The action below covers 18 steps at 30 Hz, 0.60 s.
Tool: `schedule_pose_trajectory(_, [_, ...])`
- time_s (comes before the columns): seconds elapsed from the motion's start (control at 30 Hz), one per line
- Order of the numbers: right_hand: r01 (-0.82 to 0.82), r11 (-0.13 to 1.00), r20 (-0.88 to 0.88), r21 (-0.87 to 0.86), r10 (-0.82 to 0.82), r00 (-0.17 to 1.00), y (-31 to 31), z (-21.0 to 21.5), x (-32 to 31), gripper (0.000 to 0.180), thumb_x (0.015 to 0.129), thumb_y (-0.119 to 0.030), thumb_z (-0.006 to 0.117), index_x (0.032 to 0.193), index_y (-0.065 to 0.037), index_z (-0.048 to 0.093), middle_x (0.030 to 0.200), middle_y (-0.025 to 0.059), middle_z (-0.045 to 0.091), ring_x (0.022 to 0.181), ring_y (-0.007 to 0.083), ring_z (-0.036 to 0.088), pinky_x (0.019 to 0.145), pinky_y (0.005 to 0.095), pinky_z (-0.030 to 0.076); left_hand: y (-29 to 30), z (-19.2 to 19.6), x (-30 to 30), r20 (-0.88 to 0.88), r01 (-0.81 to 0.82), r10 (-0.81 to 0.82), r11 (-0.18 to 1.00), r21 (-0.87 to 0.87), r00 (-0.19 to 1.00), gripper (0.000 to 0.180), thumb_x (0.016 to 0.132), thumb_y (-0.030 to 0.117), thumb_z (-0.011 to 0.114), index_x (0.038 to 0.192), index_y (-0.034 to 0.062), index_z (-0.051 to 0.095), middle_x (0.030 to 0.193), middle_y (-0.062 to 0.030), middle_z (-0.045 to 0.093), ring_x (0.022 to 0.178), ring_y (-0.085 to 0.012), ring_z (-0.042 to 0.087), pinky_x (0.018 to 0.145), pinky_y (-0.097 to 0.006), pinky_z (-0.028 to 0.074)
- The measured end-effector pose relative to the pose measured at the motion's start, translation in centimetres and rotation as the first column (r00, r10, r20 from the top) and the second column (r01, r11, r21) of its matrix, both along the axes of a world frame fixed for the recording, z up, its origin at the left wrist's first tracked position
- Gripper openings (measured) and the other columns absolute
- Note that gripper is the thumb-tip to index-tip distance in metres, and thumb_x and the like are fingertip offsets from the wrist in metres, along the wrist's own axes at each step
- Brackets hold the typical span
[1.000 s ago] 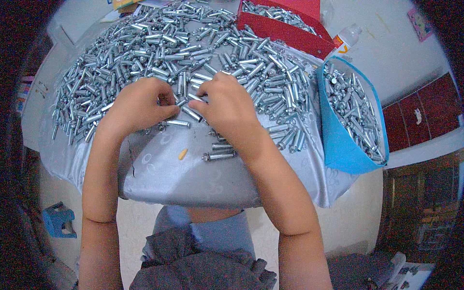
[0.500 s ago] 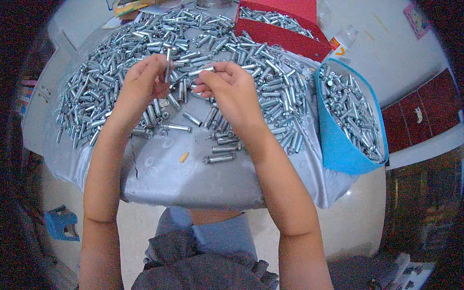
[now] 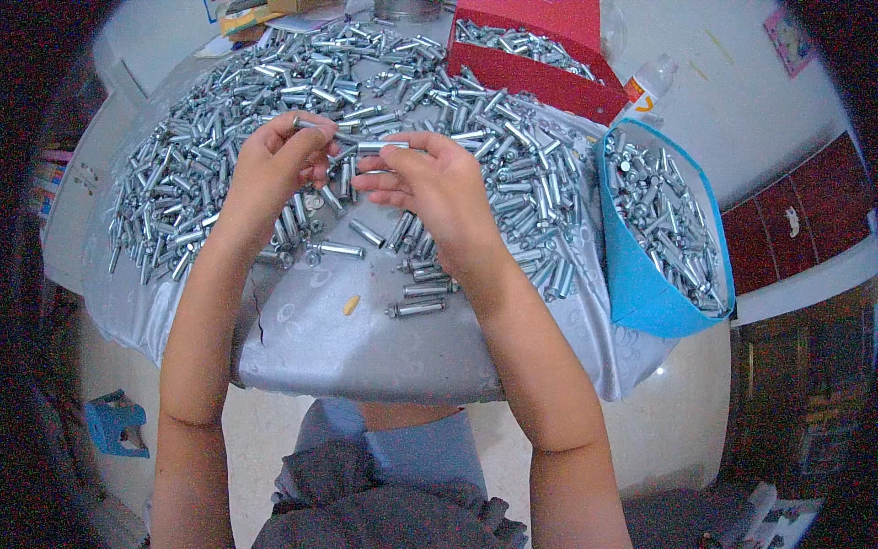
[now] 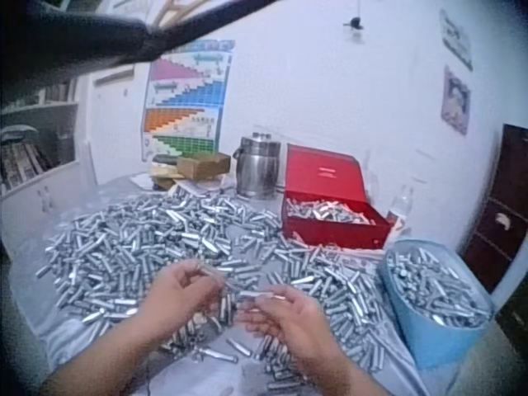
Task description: The person sits at a table covered with a large pile of metal fasteners. They repeatedly pick up a cylindrical metal piece and a small ring, fit the ring onto the cylinder, and place the assembled unit into a blue plastic bin. The person continues this repetitive assembly process throughout the clip.
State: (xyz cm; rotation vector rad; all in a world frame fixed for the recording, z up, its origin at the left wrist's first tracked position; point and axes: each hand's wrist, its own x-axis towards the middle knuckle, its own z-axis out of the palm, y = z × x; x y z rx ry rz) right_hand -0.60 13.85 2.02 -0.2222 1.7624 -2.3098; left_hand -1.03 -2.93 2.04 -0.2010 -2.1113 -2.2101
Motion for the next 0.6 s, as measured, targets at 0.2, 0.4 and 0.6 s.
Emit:
schedule_pose_trajectory(0.2, [0.03, 0.999, 0.023, -0.018, -0.03, 0.999, 0.13, -0.05, -0.14, 0.024, 0.083, -0.013, 0.048, 0.1, 0.004, 0.047, 0.091, 0.0169, 0.058, 0.08, 0.0222, 0.061, 0.069, 0.0275, 0.049, -0.12, -0.03, -0.02, -0.011, 0.003, -0.004, 0.999, -0.054, 1.0, 0.016, 0.081, 0.018, 0.053, 0.085, 0.0031, 0.055, 0.063, 0.0011, 0.048, 0.051, -0.0056, 0.041, 0.046, -0.019, 0.033])
schedule_pose_trajectory(0.4, [0.07, 0.997, 0.008, -0.018, -0.069, 0.998, -0.05, 0.38, 0.17, 0.023, 0.083, -0.013, 0.049, 0.099, 0.003, 0.048, 0.089, 0.0153, 0.058, 0.079, 0.0213, 0.061, 0.067, 0.0269, 0.049, 0.04, 0.2, 0.33, 0.019, -0.001, 0.001, 1.0, -0.018, 1.0, 0.015, 0.08, 0.017, 0.053, 0.084, 0.0031, 0.054, 0.059, 0.0026, 0.044, 0.049, -0.0054, 0.038, 0.045, -0.019, 0.031])
schedule_pose_trajectory(0.6, [0.083, 0.996, -0.001, -0.04, -0.083, 0.997, 0.08, 0.19, 0.0, 0.026, 0.082, -0.015, 0.052, 0.1, 0.003, 0.047, 0.085, 0.014, 0.06, 0.072, 0.0191, 0.061, 0.061, 0.0245, 0.048, 0.3, -0.12, 0.27, 0.05, 0.037, -0.039, 0.998, 0.044, 0.998, 0.013, 0.08, 0.015, 0.053, 0.085, 0.0032, 0.054, 0.059, 0.0022, 0.044, 0.049, -0.006, 0.039, 0.045, -0.02, 0.032])
